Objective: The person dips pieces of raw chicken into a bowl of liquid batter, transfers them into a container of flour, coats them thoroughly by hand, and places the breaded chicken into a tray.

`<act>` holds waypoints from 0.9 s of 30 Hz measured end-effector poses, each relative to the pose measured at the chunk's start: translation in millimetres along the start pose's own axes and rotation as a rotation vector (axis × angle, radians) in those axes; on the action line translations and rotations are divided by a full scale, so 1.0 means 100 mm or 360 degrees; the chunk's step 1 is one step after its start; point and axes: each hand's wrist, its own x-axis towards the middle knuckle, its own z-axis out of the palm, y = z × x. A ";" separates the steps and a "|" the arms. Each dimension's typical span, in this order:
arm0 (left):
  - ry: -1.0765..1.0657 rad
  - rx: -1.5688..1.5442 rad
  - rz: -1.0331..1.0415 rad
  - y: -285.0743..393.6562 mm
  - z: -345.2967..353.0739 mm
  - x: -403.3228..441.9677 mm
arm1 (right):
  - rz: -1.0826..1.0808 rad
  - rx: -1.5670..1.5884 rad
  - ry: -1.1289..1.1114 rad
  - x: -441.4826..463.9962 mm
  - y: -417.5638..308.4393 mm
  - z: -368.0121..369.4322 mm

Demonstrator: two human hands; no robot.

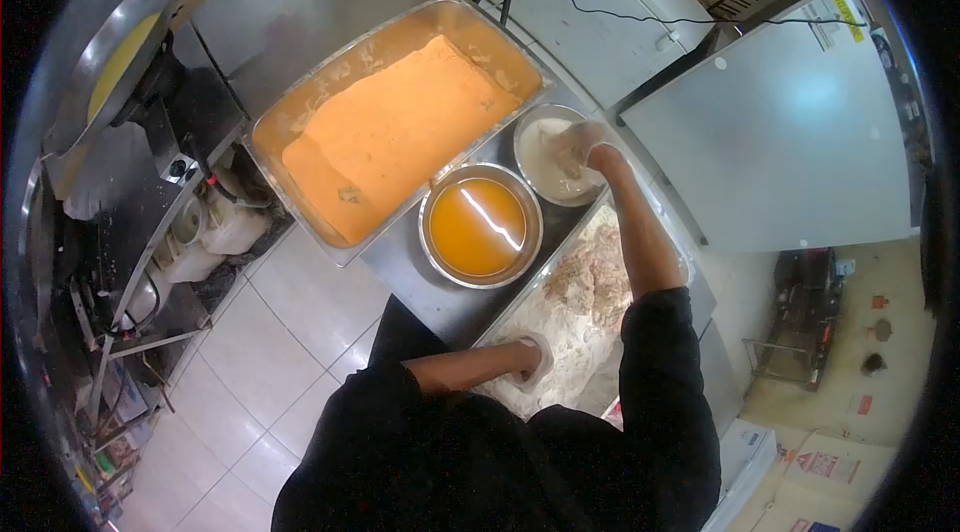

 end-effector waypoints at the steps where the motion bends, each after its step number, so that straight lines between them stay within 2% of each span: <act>1: -0.0007 0.0001 0.0000 0.00 0.00 0.01 | -0.0036 -0.0203 0.0026 -0.16 -0.22 -0.07; 2: -0.0011 0.0008 -0.0002 0.00 -0.01 0.01 | -0.0071 -0.0405 0.0051 -0.25 -0.34 -0.11; 6: -0.0020 0.0031 -0.0006 -0.01 -0.03 0.01 | -0.0281 -0.0580 0.0155 -0.06 -0.11 0.41; 9: -0.0023 0.0047 -0.0017 -0.02 -0.05 0.02 | -0.0413 -0.0768 0.0061 -0.08 -0.19 0.41; 12: -0.0031 0.0078 -0.0018 -0.04 -0.06 0.03 | -0.0286 -0.0725 0.0169 -0.17 -0.21 0.17; 18: 0.0009 0.0133 0.0026 -0.11 -0.01 0.09 | -0.0090 0.0004 0.0208 -0.63 -0.42 -0.44; 20: 0.0145 0.0225 -0.0013 0.02 -0.29 -0.21 | -0.0282 -0.0288 0.0310 -0.81 -0.46 -0.55; 21: 0.0129 0.0232 -0.0006 0.10 -0.40 -0.32 | -0.0270 -0.0278 0.0319 -0.84 -0.43 -0.57; 23: 0.0228 0.0345 -0.0273 0.24 -0.53 -0.48 | -0.0237 -0.0078 0.0516 -0.87 -0.26 -0.64; 24: 0.0210 0.0354 -0.0260 0.25 -0.50 -0.53 | -0.0218 0.0019 0.0616 -0.92 -0.21 -0.65; 26: 0.0477 0.0334 -0.0437 0.24 -0.40 -0.66 | -0.0186 -0.0044 0.0559 -1.37 -0.46 -0.99; 27: 0.0462 0.0339 -0.0421 0.29 -0.45 -0.76 | -0.0168 -0.0111 0.0487 -1.62 -0.60 -1.18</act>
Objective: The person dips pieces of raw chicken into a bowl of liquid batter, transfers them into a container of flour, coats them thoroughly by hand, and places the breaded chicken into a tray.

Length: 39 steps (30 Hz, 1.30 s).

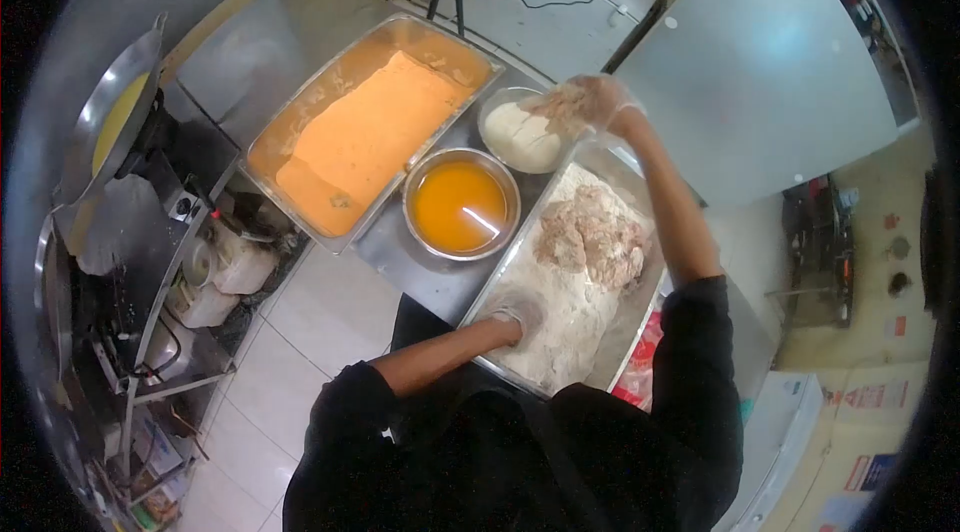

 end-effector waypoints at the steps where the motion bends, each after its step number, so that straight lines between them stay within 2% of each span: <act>1: -0.0145 0.0057 -0.0051 0.05 -0.17 -0.12 | -0.0099 -0.0030 0.0069 -0.14 -0.04 -0.12; 2: -0.0298 0.0113 -0.0095 0.09 -0.25 -0.20 | -0.0062 -0.0020 0.0065 -0.26 -0.03 -0.19; 4: -0.0378 0.0169 -0.0093 0.00 0.01 -0.19 | -0.0154 0.0120 -0.0043 -0.52 0.00 -0.32; 6: -0.0468 0.0235 -0.0084 -0.05 0.22 -0.20 | 0.0045 0.0182 -0.0152 -0.79 0.04 -0.26; 8: -0.0332 0.0058 -0.0232 -0.01 0.07 -0.23 | -0.0272 0.0032 -0.0085 -0.98 0.26 0.00; 9: -0.0358 0.0073 -0.0198 0.06 -0.08 -0.24 | -0.0231 0.0042 -0.0071 -1.09 0.28 0.10; 11: -0.0527 0.0021 -0.0352 0.21 -0.41 -0.28 | 0.0154 0.0296 -0.0579 -1.26 0.25 0.29; 12: -0.0541 0.0050 -0.0333 0.21 -0.43 -0.29 | 0.0176 0.0309 -0.0552 -1.38 0.34 0.41; 14: -0.0517 0.0032 -0.0281 0.23 -0.46 -0.30 | -0.0151 0.0172 -0.0489 -1.65 0.48 0.63; 15: -0.0530 0.0051 -0.0268 0.23 -0.44 -0.28 | 0.0028 0.0107 -0.0537 -1.78 0.35 0.52; 16: -0.0490 0.0031 -0.0295 0.22 -0.40 -0.26 | 0.0044 0.0120 -0.0523 -1.91 0.30 0.48; 18: -0.0470 0.0021 -0.0309 0.18 -0.33 -0.22 | 0.0268 0.0098 -0.0262 -2.17 0.28 0.46; 19: -0.0346 -0.0028 -0.0288 0.16 -0.38 -0.19 | 0.0286 0.0109 -0.0254 -2.30 0.32 0.48; 21: -0.0237 -0.0078 -0.0257 0.20 -0.52 -0.14 | 0.0296 0.0102 0.0018 -2.56 0.35 0.56; 22: -0.0011 -0.0425 -0.0342 0.41 -0.89 -0.14 | 0.0306 0.0106 0.0019 -2.66 0.24 0.59; 23: 0.0221 -0.0774 -0.0428 0.55 -1.09 -0.13 | 0.0420 0.0336 0.0108 -2.78 0.09 0.63; 24: 0.0215 -0.0777 -0.0426 0.54 -0.98 -0.08 | 0.0533 0.0569 0.0197 -2.90 -0.03 0.67; 25: 0.0341 -0.0886 -0.0246 0.49 -0.81 -0.02 | 0.0573 0.0691 0.0309 -2.98 0.03 0.97; 27: 0.0458 -0.0989 -0.0052 0.59 -0.72 0.09 | 0.0705 0.0542 0.0393 -3.14 -0.14 1.27; 28: 0.0252 -0.1314 -0.0388 0.74 -0.77 0.14 | 0.0718 0.0541 0.0404 -3.17 -0.20 1.46; 29: 0.0028 -0.1620 -0.0729 0.83 -0.79 0.18 | 0.0770 0.0647 0.0622 -3.18 -0.25 1.67; 30: 0.0007 -0.1606 -0.0717 0.86 -0.74 0.17 | 0.0823 0.0754 0.0842 -3.18 -0.28 1.83; 31: 0.0031 -0.1763 -0.0670 0.87 -0.64 0.16 | 0.0847 0.0759 0.0858 -3.15 -0.28 1.90; 33: 0.0022 -0.1901 -0.0625 0.74 -0.27 0.21 | 0.1221 0.0930 0.0975 -3.05 -0.19 2.02; 34: 0.0511 -0.1244 -0.0100 0.56 0.10 0.28 | 0.1249 0.0945 0.0990 -3.01 -0.08 2.17; 35: 0.0945 -0.0553 0.0425 0.46 0.31 0.30 | 0.1357 0.1211 0.1036 -2.97 0.08 2.38; 36: 0.0910 -0.0552 0.0437 0.48 0.27 0.26 | 0.1307 0.1262 0.1056 -3.02 0.05 2.37; 38: 0.0605 -0.1165 0.0265 0.48 0.21 0.13 | 0.1207 0.1364 0.1093 -3.12 0.00 2.36; 39: 0.0570 -0.1168 0.0251 0.49 0.13 0.06 | 0.1187 0.1050 0.0791 -3.08 0.07 2.35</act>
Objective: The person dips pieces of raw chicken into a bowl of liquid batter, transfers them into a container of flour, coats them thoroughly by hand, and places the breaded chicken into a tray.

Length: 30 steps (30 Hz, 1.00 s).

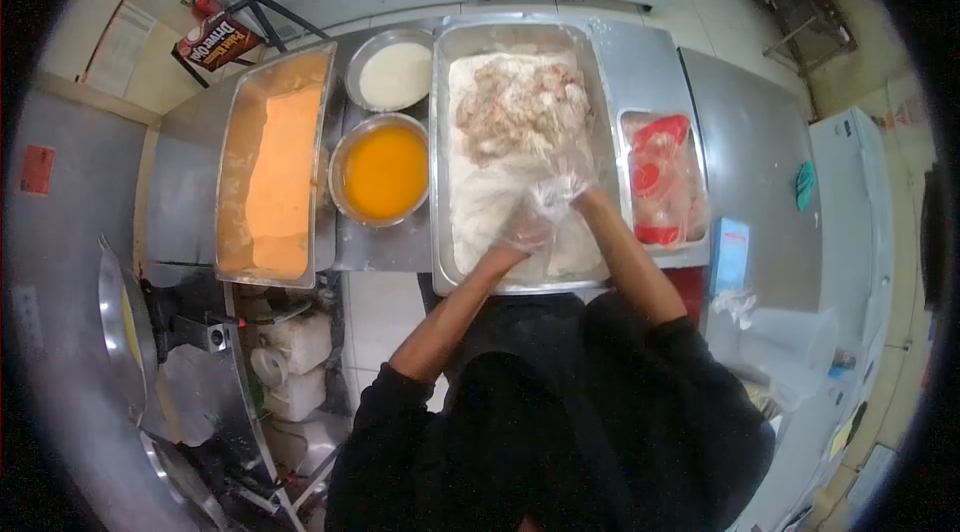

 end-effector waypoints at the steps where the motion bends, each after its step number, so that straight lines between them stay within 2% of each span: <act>1: 0.0010 -0.0358 -0.0111 0.10 -0.08 -0.01 | -0.0048 -0.0380 -0.0184 0.13 0.03 0.00; 3: 0.0005 -0.0714 -0.0265 0.26 -0.28 0.11 | -0.0159 -0.1129 -0.0573 0.32 0.10 0.01; 5: -0.0601 0.0533 -0.0579 0.40 -0.51 0.36 | -0.0202 -0.1483 -0.0788 0.23 0.05 -0.12; 6: -0.0619 0.0533 -0.0588 0.52 -0.60 0.37 | -0.0334 -0.1226 -0.0736 0.21 -0.09 -0.32; 8: -0.0357 0.0760 -0.0761 0.72 -0.75 0.36 | -0.0219 -0.0660 -0.0640 0.14 -0.17 -0.51; 9: -0.0361 0.0762 -0.0767 0.59 -0.77 0.28 | -0.0179 -0.0379 -0.0591 0.11 -0.21 -0.60; 10: -0.0753 0.1018 -0.0720 0.33 -0.76 0.15 | -0.0253 -0.0576 -0.0972 0.06 -0.16 -0.59; 11: -0.0952 0.1147 -0.0699 0.17 -0.70 0.03 | -0.0330 -0.0775 -0.1352 0.00 -0.08 -0.59; 12: -0.1152 0.1265 -0.0660 0.01 -0.64 -0.08 | -0.0304 -0.0752 -0.1426 -0.20 0.32 -0.44; 13: -0.0865 0.1452 -0.0449 -0.06 -0.52 -0.21 | -0.0274 -0.0728 -0.1502 -0.42 0.67 -0.29; 14: -0.0568 0.1623 -0.0234 -0.09 -0.45 -0.27 | -0.0267 -0.0728 -0.1504 -0.52 0.59 -0.22; 15: -0.0567 0.1619 -0.0235 -0.10 -0.46 -0.16 | -0.0266 -0.0970 -0.1617 -0.57 0.42 -0.09; 16: -0.0957 0.1423 -0.0528 -0.09 -0.50 0.00 | -0.0262 -0.1210 -0.1729 -0.64 0.28 0.03; 17: -0.1343 0.1196 -0.0821 -0.08 -0.51 0.06 | -0.0326 -0.1214 -0.1547 -0.75 0.20 0.11; 18: -0.1334 0.1200 -0.0814 -0.11 -0.51 0.09 | -0.0364 -0.1229 -0.1440 -0.71 0.12 0.11; 19: -0.1224 0.0912 -0.0811 -0.17 -0.50 0.12 | -0.0400 -0.1242 -0.1333 -0.68 0.01 0.09; 21: -0.1128 0.0630 -0.0799 -0.27 -0.48 0.06 | -0.0133 -0.0856 -0.1449 -0.60 -0.14 0.00; 22: -0.0957 0.0485 -0.0604 -0.29 -0.49 0.01 | -0.0133 -0.0860 -0.1431 -0.57 -0.04 0.02; 23: -0.0785 0.0337 -0.0409 -0.33 -0.48 0.00 | -0.0511 -0.0884 -0.1409 -0.53 0.12 0.07; 24: -0.0783 0.0335 -0.0399 -0.24 -0.50 0.06 | -0.0889 -0.0904 -0.1386 -0.50 0.25 0.05; 25: -0.0548 0.0029 -0.0419 -0.11 -0.52 0.12 | -0.0888 -0.0910 -0.1391 -0.45 0.24 -0.07; 26: -0.0312 -0.0275 -0.0444 -0.02 -0.53 0.14 | -0.0646 -0.0304 -0.1254 -0.42 0.24 -0.22; 27: -0.0311 -0.0279 -0.0452 -0.07 -0.54 0.13 | -0.0392 0.0290 -0.1085 -0.40 0.18 -0.33; 28: -0.0333 -0.0402 -0.0517 -0.15 -0.58 0.15 | -0.0390 0.0291 -0.1088 -0.40 0.12 -0.36; 30: -0.0356 -0.0525 -0.0580 -0.05 -0.61 0.23 | -0.0350 0.0539 -0.0755 -0.38 -0.07 -0.46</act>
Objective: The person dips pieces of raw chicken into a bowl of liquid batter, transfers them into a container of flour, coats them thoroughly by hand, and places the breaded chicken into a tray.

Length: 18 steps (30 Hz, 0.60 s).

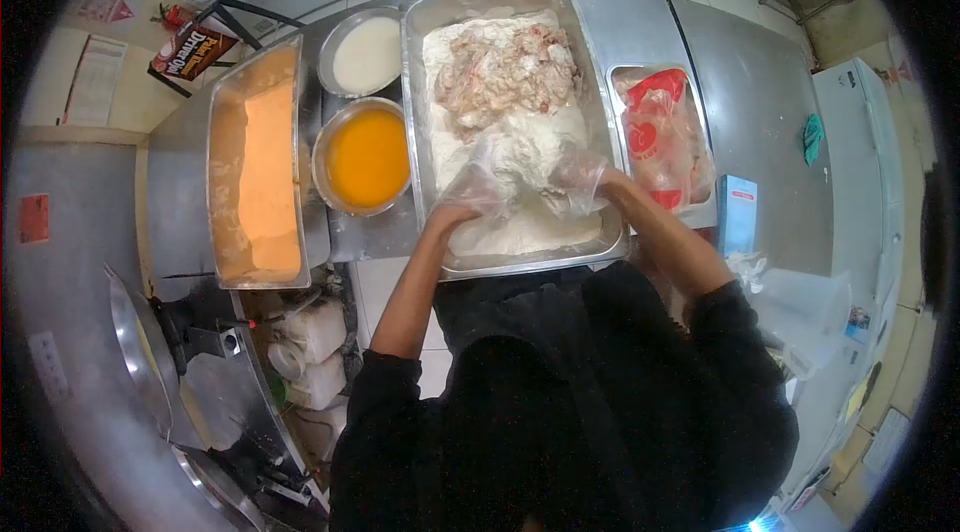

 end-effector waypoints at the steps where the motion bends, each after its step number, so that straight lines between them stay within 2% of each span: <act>1: -0.0001 0.0556 -0.0213 0.35 0.04 0.01 | -0.0027 0.0064 0.0117 0.00 -0.13 -0.05; 2: 0.0000 0.1114 -0.0427 0.55 0.06 0.01 | 0.0181 0.0018 -0.0038 0.01 -0.37 -0.16; 3: 0.0005 0.1119 -0.0430 0.46 0.07 -0.03 | 0.0282 0.0000 -0.0119 0.03 -0.42 -0.19; 4: 0.0157 0.1490 -0.0267 0.24 0.09 -0.11 | 0.0382 -0.0022 -0.0202 0.05 -0.46 -0.21; 5: 0.0313 0.1856 -0.0099 0.00 0.09 -0.15 | 0.0520 -0.0748 -0.0595 0.08 -0.43 -0.25; 7: 0.0199 0.1764 -0.0192 -0.66 -0.01 -0.09 | 0.0622 -0.1483 -0.0992 0.08 -0.40 -0.17; 9: 0.0088 0.1661 -0.0270 -0.72 -0.04 -0.07 | 0.0836 -0.1732 -0.0531 -0.11 -0.46 0.05; 10: 0.0151 0.1538 -0.0282 -0.54 -0.02 -0.06 | 0.0893 -0.1541 -0.0762 -0.10 -0.67 0.08; 11: 0.0178 0.1479 -0.0278 -0.40 -0.01 -0.05 | 0.0896 -0.1546 -0.0756 -0.18 -0.47 0.23; 13: 0.0306 0.1316 -0.0174 -0.23 0.02 -0.04 | 0.0623 -0.1651 -0.0306 -0.30 0.14 0.58; 14: 0.0403 0.1215 -0.0078 -0.20 0.01 -0.04 | 0.0628 -0.1649 -0.0289 -0.29 0.12 0.55; 15: 0.0390 0.1227 -0.0075 -0.32 -0.03 -0.02 | 0.0674 -0.1582 -0.0242 -0.26 0.07 0.51; 17: 0.0570 0.1715 0.0232 -0.69 -0.11 0.01 | 0.0777 -0.1443 -0.0150 -0.23 -0.02 0.44; 18: 0.0557 0.1714 0.0243 -0.43 -0.08 0.00 | 0.0789 -0.1441 -0.0137 -0.23 -0.02 0.38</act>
